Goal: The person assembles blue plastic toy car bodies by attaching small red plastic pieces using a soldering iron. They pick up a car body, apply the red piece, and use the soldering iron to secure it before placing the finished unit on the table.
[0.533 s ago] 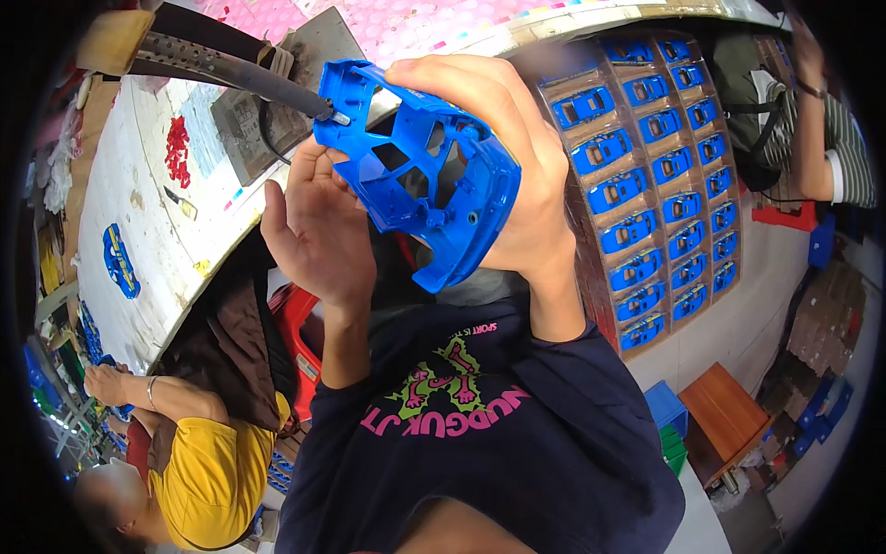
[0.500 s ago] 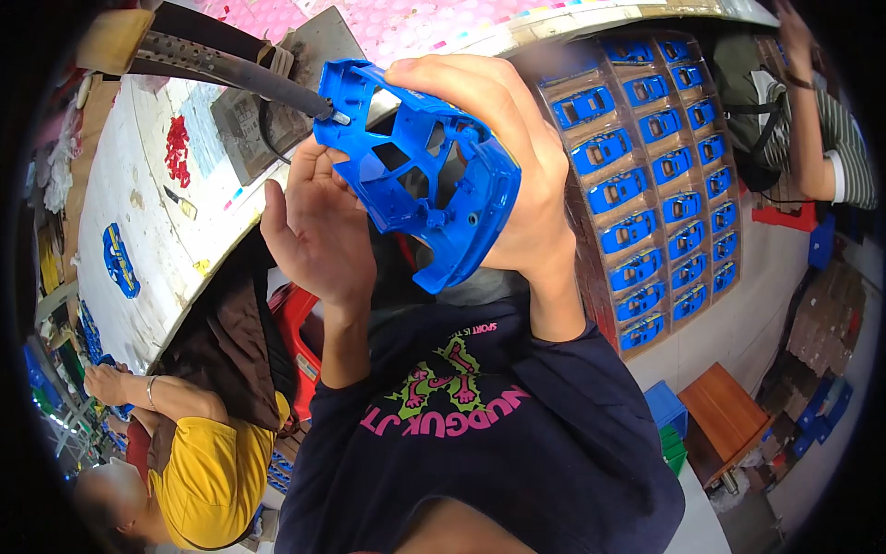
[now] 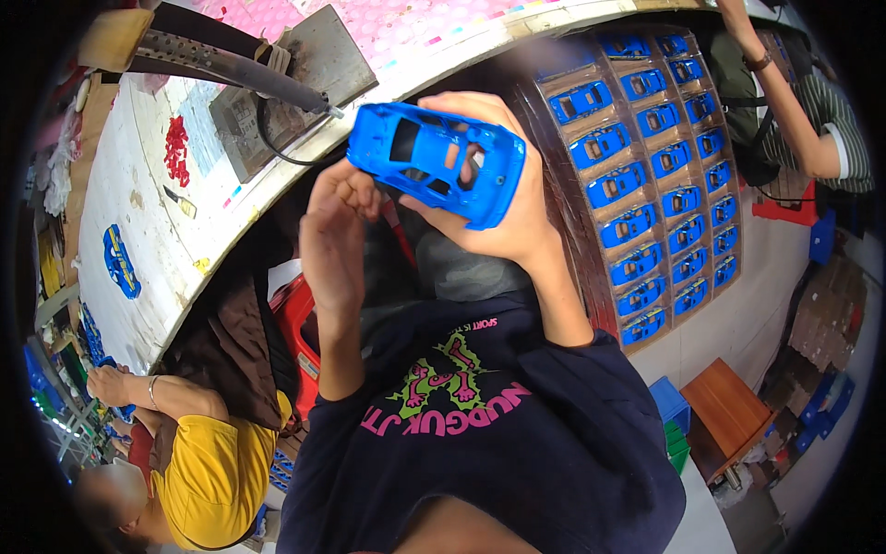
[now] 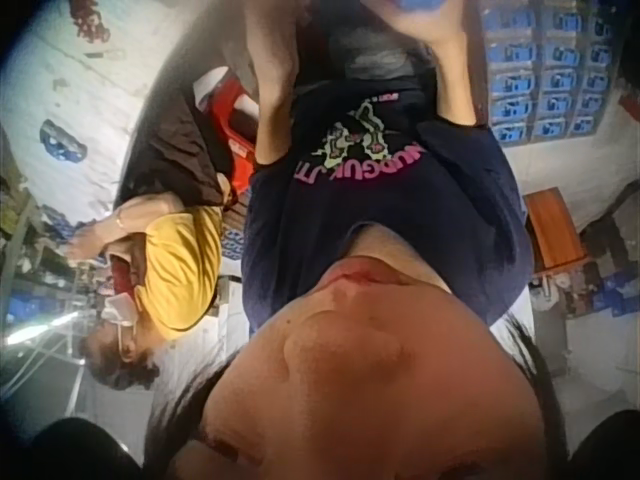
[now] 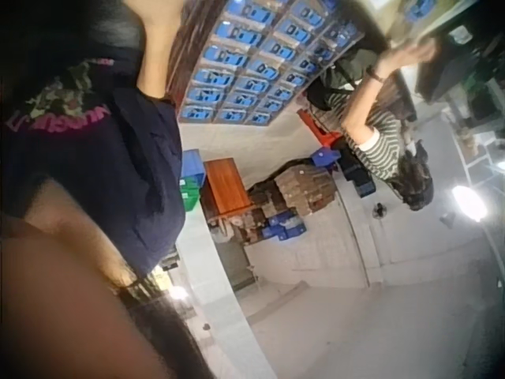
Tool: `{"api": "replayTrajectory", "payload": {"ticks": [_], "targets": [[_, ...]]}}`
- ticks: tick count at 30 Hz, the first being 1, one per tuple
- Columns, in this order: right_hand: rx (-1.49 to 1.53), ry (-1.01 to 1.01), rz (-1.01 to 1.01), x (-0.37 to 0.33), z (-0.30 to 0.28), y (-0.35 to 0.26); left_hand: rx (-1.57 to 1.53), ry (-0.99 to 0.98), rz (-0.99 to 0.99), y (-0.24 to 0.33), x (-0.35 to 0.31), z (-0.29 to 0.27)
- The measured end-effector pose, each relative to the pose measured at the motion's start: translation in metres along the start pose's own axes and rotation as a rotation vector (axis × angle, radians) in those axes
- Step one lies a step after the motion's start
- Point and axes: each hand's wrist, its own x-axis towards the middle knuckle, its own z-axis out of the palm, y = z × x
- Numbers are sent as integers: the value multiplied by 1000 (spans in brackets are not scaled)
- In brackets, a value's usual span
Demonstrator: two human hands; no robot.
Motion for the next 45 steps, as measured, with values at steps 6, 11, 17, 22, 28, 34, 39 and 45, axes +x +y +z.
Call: {"api": "replayTrajectory", "payload": {"ticks": [6,11,17,22,28,34,39,45], "targets": [[709,51,509,-62,-2,-4,180,100,31,-16,-41,8],[1027,303,764,-79,-2,-6,492,-28,388,-28,-65,16],[1664,483,977,-87,3,-18,479,-132,469,-13,-74,35],[1603,463,1084,-89,14,-27,233,-84,323,-14,-77,46],[1836,329,799,-97,18,-17,117,-117,175,-4,-82,49],[1847,279,772,-95,20,-18,82,-147,102,0,-84,45],[1831,259,764,-92,20,-17,44,-143,95,0,-82,44],[1761,297,799,-92,19,-15,-19,-156,61,-2,-78,43]]}}
